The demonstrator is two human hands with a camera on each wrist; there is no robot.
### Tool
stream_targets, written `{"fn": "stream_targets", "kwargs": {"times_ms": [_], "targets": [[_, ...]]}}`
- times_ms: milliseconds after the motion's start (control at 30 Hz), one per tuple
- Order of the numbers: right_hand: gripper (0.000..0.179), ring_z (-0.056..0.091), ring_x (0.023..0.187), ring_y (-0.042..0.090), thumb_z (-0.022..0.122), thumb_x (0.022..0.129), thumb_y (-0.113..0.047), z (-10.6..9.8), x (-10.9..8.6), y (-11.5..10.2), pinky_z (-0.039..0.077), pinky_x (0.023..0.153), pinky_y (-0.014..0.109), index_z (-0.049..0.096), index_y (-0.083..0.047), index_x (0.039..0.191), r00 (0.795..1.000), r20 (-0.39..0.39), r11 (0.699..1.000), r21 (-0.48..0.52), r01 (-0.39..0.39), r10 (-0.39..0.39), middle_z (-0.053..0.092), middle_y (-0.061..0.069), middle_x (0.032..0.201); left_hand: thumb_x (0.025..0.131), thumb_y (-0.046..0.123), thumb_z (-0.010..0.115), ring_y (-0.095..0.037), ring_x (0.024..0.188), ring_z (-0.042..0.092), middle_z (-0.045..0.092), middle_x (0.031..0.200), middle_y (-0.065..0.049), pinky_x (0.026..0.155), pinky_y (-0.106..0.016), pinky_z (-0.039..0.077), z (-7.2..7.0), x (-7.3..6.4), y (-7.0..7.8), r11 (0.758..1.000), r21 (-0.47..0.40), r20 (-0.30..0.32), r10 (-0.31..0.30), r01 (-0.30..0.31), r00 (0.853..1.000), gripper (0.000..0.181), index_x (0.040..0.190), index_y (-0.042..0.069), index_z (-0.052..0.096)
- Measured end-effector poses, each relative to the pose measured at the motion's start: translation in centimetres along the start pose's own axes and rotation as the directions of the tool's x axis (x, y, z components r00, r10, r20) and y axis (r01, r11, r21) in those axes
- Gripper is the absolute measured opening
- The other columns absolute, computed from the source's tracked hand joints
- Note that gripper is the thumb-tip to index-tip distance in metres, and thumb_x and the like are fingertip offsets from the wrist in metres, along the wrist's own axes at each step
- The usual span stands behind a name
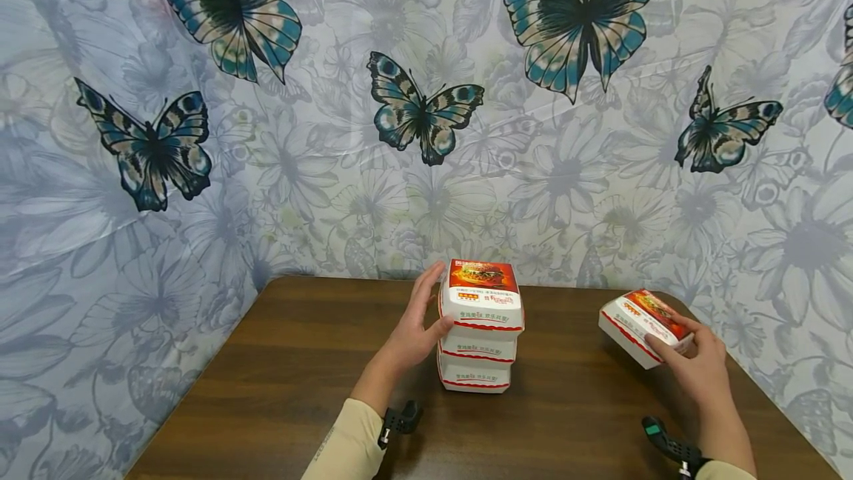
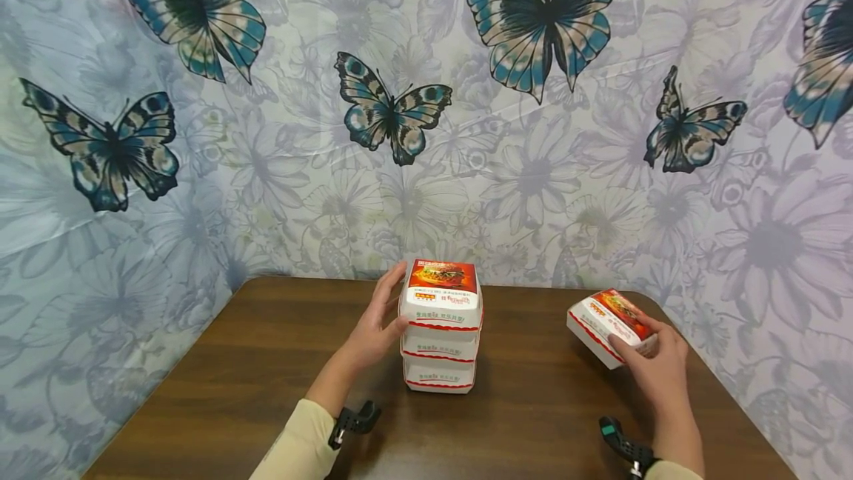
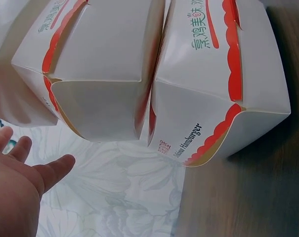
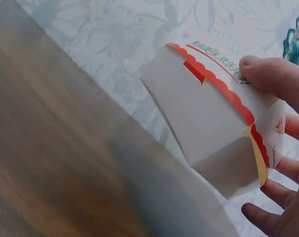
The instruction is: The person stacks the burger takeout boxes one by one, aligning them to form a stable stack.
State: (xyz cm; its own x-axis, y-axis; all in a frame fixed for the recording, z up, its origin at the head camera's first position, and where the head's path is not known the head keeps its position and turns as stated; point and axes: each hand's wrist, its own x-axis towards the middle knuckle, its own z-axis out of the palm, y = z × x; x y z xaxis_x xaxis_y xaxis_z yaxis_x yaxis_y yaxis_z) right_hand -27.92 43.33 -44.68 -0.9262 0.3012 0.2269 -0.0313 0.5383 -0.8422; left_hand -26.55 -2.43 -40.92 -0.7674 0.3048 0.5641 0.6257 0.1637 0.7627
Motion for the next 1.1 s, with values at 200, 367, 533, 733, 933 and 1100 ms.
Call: {"fn": "stream_targets", "kwargs": {"times_ms": [200,367,533,733,933,1100], "targets": [[0.078,0.009,0.145,0.046,0.071,0.091,-0.035,0.4,-0.2,-1.8,0.018,0.11,0.071,0.035,-0.001,0.152,0.999,-0.025,0.998,0.057,0.028,-0.027,0.014,0.029,0.161,0.095,0.06,0.056,-0.023,0.155,0.009,0.012,0.167,0.001,0.118,-0.062,0.023,0.0,0.0,0.1,1.0,-0.006,-0.004,0.004,-0.004,1.0,0.087,0.161,0.019,0.016],[0.079,0.009,0.145,0.046,0.07,0.092,-0.036,0.6,-0.4,-2.6,0.027,0.106,0.067,0.033,-0.003,0.154,0.999,0.001,0.998,0.062,0.032,-0.033,0.008,0.026,0.163,0.096,0.059,0.055,-0.027,0.154,0.011,0.012,0.167,-0.003,0.117,-0.064,0.024,-0.1,-0.1,0.0,1.0,-0.002,-0.009,0.02,-0.02,1.0,0.085,0.161,0.019,0.017],[0.076,0.015,0.143,0.04,0.071,0.092,-0.038,0.8,-0.6,-3.2,0.038,0.09,0.043,0.037,-0.009,0.154,0.999,-0.014,0.999,0.027,0.036,-0.036,0.013,0.022,0.162,0.097,0.058,0.055,-0.026,0.154,0.012,0.012,0.167,-0.002,0.116,-0.063,0.025,0.0,-0.1,0.0,1.0,0.003,-0.005,0.024,-0.024,1.0,0.082,0.161,0.022,0.017],[0.07,0.021,0.137,0.025,0.074,0.091,-0.031,1.5,-0.8,-4.4,0.036,0.082,0.01,0.043,-0.015,0.151,0.992,-0.043,0.991,0.065,0.119,-0.117,0.021,0.015,0.155,0.096,0.058,0.056,-0.026,0.155,0.011,0.012,0.167,-0.001,0.117,-0.063,0.023,0.0,-0.1,0.0,1.0,-0.002,-0.007,0.011,-0.011,1.0,0.082,0.16,0.024,0.018],[0.068,0.029,0.135,0.019,0.074,0.091,-0.029,2.1,-1.1,-6.0,0.04,0.09,0.017,0.044,-0.019,0.151,0.987,-0.065,0.985,0.084,0.15,-0.145,0.025,0.006,0.151,0.097,0.056,0.056,-0.026,0.155,0.011,0.013,0.167,-0.004,0.118,-0.063,0.023,0.0,-0.2,-0.1,1.0,0.001,-0.007,0.015,-0.015,1.0,0.085,0.16,0.015,0.018],[0.066,0.032,0.128,0.005,0.077,0.088,-0.024,2.3,-1.5,-7.6,0.04,0.09,0.017,0.049,-0.02,0.148,0.976,-0.101,0.972,0.112,0.205,-0.194,0.031,-0.014,0.14,0.097,0.056,0.055,-0.027,0.155,0.011,0.013,0.167,-0.005,0.117,-0.063,0.024,0.0,-0.1,-0.1,1.0,0.002,-0.007,0.021,-0.021,1.0,0.083,0.16,0.016,0.018]]}}
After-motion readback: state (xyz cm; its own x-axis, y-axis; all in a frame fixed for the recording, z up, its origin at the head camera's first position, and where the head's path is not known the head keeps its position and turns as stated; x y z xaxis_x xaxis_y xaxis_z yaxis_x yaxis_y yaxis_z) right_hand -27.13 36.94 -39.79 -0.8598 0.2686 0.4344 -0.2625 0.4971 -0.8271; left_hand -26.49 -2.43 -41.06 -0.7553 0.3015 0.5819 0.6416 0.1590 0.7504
